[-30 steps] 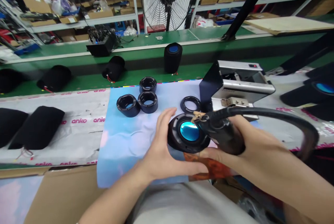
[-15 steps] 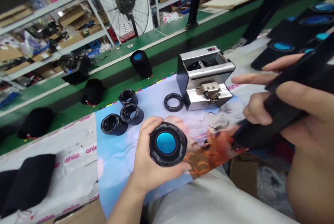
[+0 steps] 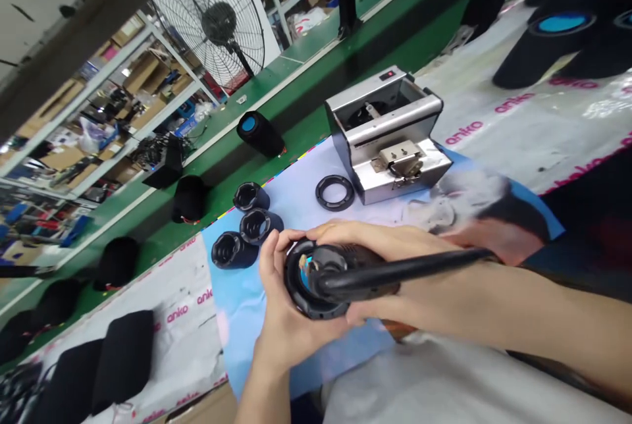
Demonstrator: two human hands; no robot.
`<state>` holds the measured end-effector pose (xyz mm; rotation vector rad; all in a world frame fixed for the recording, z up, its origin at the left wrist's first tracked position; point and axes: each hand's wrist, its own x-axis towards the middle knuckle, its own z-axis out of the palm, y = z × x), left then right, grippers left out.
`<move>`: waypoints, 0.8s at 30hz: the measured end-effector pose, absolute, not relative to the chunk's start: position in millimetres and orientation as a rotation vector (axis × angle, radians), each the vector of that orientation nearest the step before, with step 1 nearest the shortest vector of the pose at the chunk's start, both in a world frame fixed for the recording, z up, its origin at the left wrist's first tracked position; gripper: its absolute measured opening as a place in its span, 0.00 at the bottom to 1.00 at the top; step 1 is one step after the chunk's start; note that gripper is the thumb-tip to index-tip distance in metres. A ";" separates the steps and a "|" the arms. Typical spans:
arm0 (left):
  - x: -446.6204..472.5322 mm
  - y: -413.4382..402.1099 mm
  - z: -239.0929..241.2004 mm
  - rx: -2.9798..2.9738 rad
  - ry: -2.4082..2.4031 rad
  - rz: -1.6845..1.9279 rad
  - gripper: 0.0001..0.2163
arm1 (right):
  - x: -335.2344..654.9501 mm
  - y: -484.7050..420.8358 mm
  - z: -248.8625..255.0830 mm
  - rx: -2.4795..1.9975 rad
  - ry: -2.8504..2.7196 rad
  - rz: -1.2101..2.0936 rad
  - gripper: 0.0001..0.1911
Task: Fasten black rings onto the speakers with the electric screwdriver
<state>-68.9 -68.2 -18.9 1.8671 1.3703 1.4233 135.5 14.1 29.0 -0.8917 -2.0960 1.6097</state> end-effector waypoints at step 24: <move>-68.0 -51.6 -41.6 2.020 1.161 1.729 0.42 | 135.5 3.7 -6.6 -0.888 -1.171 1.292 0.30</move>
